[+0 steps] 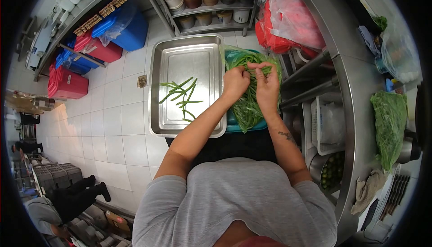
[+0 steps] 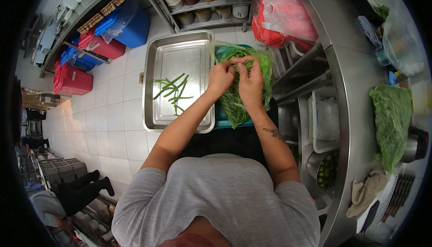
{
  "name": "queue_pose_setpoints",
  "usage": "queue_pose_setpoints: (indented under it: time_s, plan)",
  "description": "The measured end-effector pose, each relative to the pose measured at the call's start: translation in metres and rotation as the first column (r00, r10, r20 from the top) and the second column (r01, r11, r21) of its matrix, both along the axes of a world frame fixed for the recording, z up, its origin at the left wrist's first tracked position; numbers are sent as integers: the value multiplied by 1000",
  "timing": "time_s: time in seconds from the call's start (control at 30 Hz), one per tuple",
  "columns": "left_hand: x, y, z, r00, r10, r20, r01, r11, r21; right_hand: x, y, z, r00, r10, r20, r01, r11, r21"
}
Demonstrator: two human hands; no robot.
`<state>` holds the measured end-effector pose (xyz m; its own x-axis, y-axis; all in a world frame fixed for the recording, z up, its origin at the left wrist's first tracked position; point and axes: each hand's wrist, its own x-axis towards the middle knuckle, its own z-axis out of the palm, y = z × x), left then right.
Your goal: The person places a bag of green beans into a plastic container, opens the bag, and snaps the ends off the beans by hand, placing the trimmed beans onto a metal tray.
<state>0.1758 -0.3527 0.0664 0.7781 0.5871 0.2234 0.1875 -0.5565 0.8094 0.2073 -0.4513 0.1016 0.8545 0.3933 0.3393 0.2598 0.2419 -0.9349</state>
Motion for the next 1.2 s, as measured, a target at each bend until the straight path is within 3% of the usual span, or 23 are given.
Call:
queue_pose_setpoints:
  time_s: [0.13, 0.17, 0.23, 0.33, 0.43, 0.53, 0.6, 0.67, 0.73, 0.77, 0.83, 0.97, 1.07, 1.2]
  plan:
    - [-4, 12, -3, 982, -118, -147, 139, 981, 135, 28, -12, -13, 928, 47, -369, 11, 988, 154]
    - [-5, 11, -1, 988, -128, -87, 140, 980, 144, 35, -16, -21, 911, 69, -407, 16, 980, 200]
    - [-11, 6, 13, 989, -144, 31, 138, 978, 158, 37, -17, -22, 897, 58, -438, 38, 977, 208]
    - [-9, -6, 24, 904, -327, 274, 238, 920, 312, 35, -15, -24, 877, 63, -477, 34, 981, 192]
    - [-3, -7, 16, 923, -348, 165, 241, 856, 458, 29, -10, -23, 874, 42, -484, 38, 987, 155]
    - [2, -10, 11, 919, -337, 207, 204, 853, 480, 23, -7, -16, 877, 32, -479, 55, 985, 167]
    - [3, -17, 12, 951, -180, 250, 134, 973, 190, 18, -2, -14, 896, 18, -444, 76, 978, 193]
    - [8, -21, 9, 972, -22, 234, 44, 995, -88, 14, 4, -16, 927, -19, -374, 108, 970, 219]
    - [19, -14, -8, 979, 118, 166, -58, 942, -330, 14, 3, -15, 923, -36, -382, 146, 954, 262]
    - [23, -2, -16, 976, 184, 118, -87, 821, -564, 15, 4, -14, 922, -42, -386, 162, 945, 284]
    - [16, 21, -24, 977, 144, 159, -18, 793, -609, 20, -2, -8, 903, 21, -429, 141, 929, 343]
    - [-7, 10, 13, 966, -251, 55, 224, 717, -660, 35, -12, -16, 870, 62, -489, 154, 909, 388]
    - [-6, 0, 13, 926, -370, 71, 320, 673, -666, 36, -8, -20, 864, 106, -492, 125, 902, 414]
    - [-4, -9, 20, 954, -227, 196, 294, 587, -754, 30, -6, -16, 865, 121, -486, 106, 904, 415]
